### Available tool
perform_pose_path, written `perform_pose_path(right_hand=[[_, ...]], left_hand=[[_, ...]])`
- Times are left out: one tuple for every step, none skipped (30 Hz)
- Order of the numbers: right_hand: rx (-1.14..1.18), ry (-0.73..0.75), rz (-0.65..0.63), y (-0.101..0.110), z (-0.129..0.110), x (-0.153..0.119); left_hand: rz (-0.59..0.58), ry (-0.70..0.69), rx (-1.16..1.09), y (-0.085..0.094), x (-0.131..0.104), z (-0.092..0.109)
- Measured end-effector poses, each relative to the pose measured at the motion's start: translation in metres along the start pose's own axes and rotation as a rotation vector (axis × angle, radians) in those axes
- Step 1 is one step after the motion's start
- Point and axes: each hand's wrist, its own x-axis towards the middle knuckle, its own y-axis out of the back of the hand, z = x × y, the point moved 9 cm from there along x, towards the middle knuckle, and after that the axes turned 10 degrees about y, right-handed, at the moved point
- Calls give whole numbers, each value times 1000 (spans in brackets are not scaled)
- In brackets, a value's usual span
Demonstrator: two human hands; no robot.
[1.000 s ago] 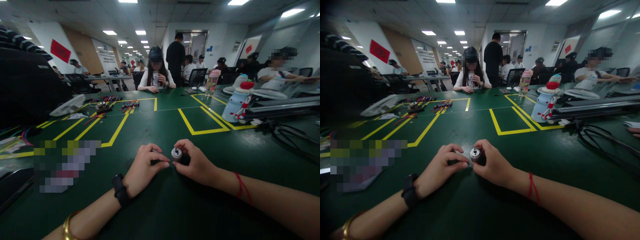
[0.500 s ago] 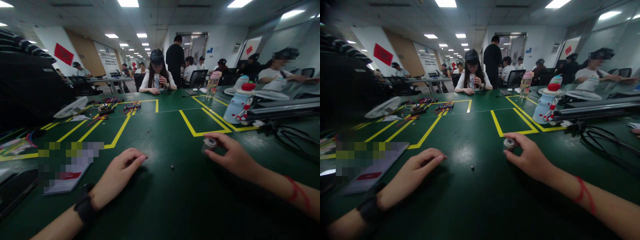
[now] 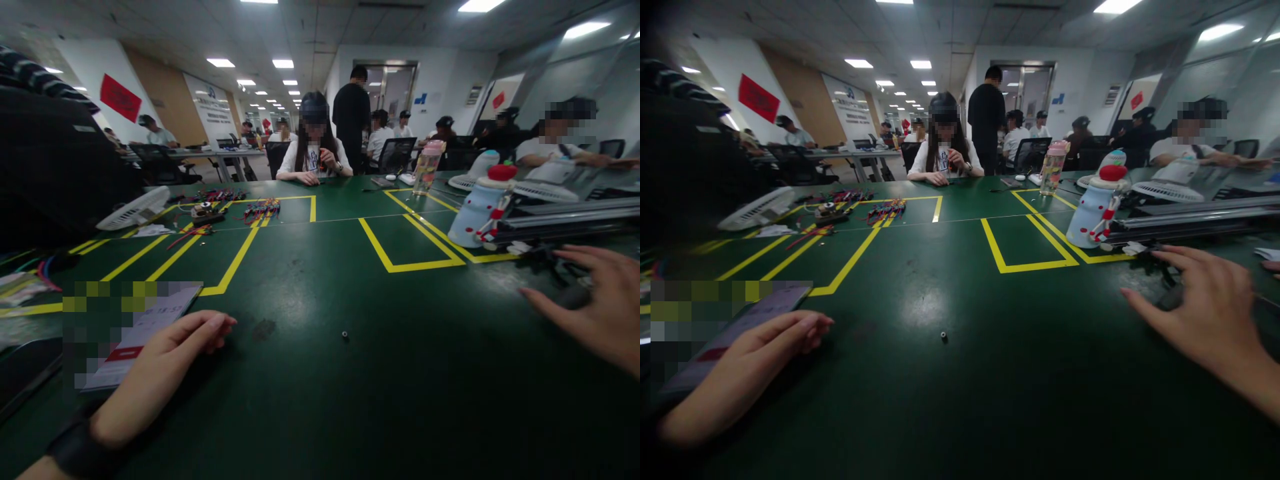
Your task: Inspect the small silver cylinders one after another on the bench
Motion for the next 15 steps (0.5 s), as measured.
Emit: perform_pose_path(right_hand=[[129, 100, -59, -4, -43, 13], [290, 187, -159, -11, -87, 23], [460, 258, -232, -17, -132, 30], [605, 292, -328, -25, -172, 34], [729, 332, -410, -32, -210, 36], [813, 373, -455, -37, -243, 37], [871, 413, -483, -40, -269, 38], [914, 451, -494, -43, -289, 38], [945, 471, -496, -45, -302, 39], [972, 471, -497, -46, -306, 41], [995, 452, -496, -46, -303, 43], [1002, 414, -482, -45, -291, 46], [981, 357, -447, -41, -272, 51], [923, 290, -400, -36, -246, 56], [825, 211, -340, -28, -214, 61]], left_hand=[[3, -2, 17, -1, -1, 2], [10, -3, 41, -1, -2, 5], [16, -2, 71, -2, -4, 8], [22, -1, 103, -2, -5, 10], [25, -2, 132, -3, -7, 13], [27, -5, 160, -4, -9, 16], [30, -10, 184, -5, -10, 19], [33, -15, 201, -6, -11, 21], [36, -20, 213, -6, -13, 23], [36, -22, 222, -7, -13, 24], [34, -23, 227, -7, -14, 24], [31, -24, 229, -7, -14, 24], [26, -25, 228, -7, -14, 24], [23, -25, 228, -7, -14, 24], [21, -23, 229, -8, -14, 24]])
